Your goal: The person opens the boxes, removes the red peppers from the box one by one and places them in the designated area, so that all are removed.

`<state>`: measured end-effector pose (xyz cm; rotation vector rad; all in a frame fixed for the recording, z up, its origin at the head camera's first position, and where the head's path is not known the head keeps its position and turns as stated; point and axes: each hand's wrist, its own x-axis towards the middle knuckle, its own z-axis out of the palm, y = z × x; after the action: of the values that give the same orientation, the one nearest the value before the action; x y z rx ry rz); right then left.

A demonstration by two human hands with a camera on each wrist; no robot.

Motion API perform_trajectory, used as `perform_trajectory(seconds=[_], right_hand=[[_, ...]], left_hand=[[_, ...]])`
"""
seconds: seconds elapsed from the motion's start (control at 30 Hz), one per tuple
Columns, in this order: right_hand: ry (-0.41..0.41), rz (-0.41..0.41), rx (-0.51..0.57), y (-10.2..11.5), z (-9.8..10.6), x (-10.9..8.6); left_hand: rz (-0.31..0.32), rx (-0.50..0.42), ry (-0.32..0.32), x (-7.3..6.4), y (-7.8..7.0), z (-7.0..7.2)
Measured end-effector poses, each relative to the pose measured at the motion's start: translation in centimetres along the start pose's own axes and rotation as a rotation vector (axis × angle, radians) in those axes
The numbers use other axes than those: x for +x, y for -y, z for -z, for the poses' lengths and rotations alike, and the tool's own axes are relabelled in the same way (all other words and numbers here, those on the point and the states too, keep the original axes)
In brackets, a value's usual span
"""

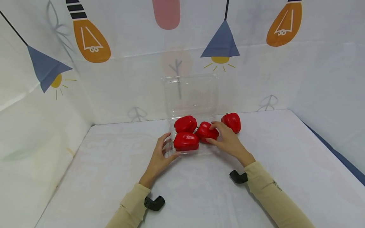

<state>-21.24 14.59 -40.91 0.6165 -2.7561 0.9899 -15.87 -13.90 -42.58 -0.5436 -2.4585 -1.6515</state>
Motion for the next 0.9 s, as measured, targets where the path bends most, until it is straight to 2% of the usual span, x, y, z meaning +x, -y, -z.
perform_trajectory(seconds=[0.23, 0.67, 0.9], right_hand=[[-0.003, -0.005, -0.023, 0.5, 0.0, 0.3], [-0.029, 0.007, -0.038, 0.8, -0.2, 0.2], [-0.055, 0.002, -0.049, 0.6, -0.3, 0.1]], left_hand=[[0.005, 0.0, -0.027, 0.5, 4.1, -0.7], [-0.013, -0.009, -0.022, 0.5, 4.1, -0.6], [0.007, -0.015, -0.012, 0.5, 3.6, -0.6]])
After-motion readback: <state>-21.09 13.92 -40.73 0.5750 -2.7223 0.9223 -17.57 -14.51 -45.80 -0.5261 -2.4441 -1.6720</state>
